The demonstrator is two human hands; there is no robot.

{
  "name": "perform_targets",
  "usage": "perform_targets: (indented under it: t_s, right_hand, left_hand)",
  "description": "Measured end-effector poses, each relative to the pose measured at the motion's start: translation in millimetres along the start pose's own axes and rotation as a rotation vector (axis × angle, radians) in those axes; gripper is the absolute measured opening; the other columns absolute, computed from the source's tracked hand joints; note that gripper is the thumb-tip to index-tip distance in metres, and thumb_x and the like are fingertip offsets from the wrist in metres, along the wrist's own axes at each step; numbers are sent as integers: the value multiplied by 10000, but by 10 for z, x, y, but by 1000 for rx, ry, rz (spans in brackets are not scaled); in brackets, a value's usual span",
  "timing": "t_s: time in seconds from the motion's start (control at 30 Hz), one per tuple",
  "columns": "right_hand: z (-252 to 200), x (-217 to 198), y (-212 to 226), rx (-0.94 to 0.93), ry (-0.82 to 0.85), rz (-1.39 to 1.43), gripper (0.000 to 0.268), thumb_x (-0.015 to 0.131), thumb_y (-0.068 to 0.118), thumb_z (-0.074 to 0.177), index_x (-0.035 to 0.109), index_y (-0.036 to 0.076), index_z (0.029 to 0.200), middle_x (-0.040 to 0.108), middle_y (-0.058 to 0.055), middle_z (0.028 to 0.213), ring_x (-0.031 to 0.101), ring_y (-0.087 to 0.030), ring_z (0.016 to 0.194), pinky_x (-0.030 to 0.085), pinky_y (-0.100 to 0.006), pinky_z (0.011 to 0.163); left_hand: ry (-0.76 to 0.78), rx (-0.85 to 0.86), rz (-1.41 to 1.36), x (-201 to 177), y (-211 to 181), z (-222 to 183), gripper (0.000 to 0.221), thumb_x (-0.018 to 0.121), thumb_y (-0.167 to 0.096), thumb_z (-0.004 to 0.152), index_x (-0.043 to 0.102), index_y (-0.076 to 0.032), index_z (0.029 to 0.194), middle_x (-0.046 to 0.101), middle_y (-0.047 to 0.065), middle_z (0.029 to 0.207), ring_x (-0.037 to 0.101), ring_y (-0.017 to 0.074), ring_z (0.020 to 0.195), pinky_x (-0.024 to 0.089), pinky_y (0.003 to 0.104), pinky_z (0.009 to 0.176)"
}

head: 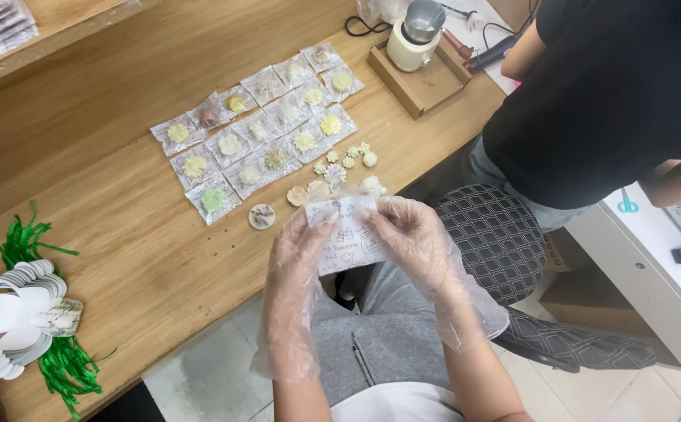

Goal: The person wearing gloves picks up flower-shaped wax melt pieces from the work table one at a time and places each into a small printed cellophane bag, folding the bag closed and setting the packaged piece with a row of finished bags on the table.

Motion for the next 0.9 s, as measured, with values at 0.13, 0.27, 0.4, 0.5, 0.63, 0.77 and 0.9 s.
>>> perform_targets:
  t_s: [0.13, 0.27, 0.4, 0.5, 0.63, 0.77, 0.9]
  right_hand:
    - [-5, 9, 41, 14, -21, -33, 187, 697, 160, 965, 774, -6, 1002, 684, 53, 770, 546, 4, 662, 447, -191, 564]
    - [26, 26, 80, 66, -59, -6, 201, 692, 186, 969, 777, 5, 981, 659, 61, 727, 518, -1, 631, 419, -194, 544]
    - [86, -73, -45, 68, -57, 44, 209, 710, 182, 985, 772, -18, 989, 648, 54, 743, 514, -7, 648, 412, -194, 558]
    - [82, -86, 137, 15, -30, 62, 220, 708, 146, 962, 735, 18, 1139, 656, 50, 790, 534, -6, 674, 425, -185, 578]
    - [32, -121, 245, -44, 60, 86, 307, 657, 92, 975, 703, 53, 1275, 669, 42, 880, 556, -11, 763, 456, -177, 664]
    - [82, -155, 180, -85, 101, 6, 218, 633, 51, 969, 743, 48, 1157, 651, 44, 901, 543, -25, 794, 445, -192, 699]
    - [155, -203, 38, -136, 97, 13, 129, 628, 31, 961, 751, 17, 997, 664, 43, 912, 580, -24, 835, 472, -196, 742]
  left_hand:
    - [-71, -61, -40, -66, 70, 30, 278, 643, -138, 981, 735, 3, 1203, 775, 79, 1050, 719, 119, 914, 586, 280, 829]
    - [-152, -118, -7, -208, 229, 111, 259, 628, -148, 981, 731, 2, 1165, 771, 78, 1005, 722, 115, 853, 591, 277, 744]
    - [-246, -234, 21, -236, 310, 167, 256, 625, -134, 963, 725, -13, 1166, 768, 80, 993, 718, 126, 814, 579, 282, 699]
    - [-142, -146, 0, -235, 307, 166, 272, 620, -123, 979, 713, 22, 1189, 763, 90, 1016, 711, 125, 831, 584, 280, 714]
    - [-118, -159, 28, -163, 226, 95, 305, 596, -137, 973, 700, 31, 1206, 773, 104, 1038, 735, 136, 866, 604, 295, 768]
    - [-37, -131, 34, -91, 150, 28, 332, 576, -156, 987, 701, 35, 1227, 771, 135, 1073, 741, 158, 901, 608, 308, 804]
    - [-159, -165, -38, -222, 307, 132, 339, 586, -130, 952, 660, 21, 1246, 758, 141, 1117, 747, 181, 962, 614, 326, 845]
Point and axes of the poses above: each hand's wrist, its own z-axis towards the middle knuckle, its own x-axis out of the palm, y = z × x, the point moved 3 cm from there along z, towards the middle knuckle
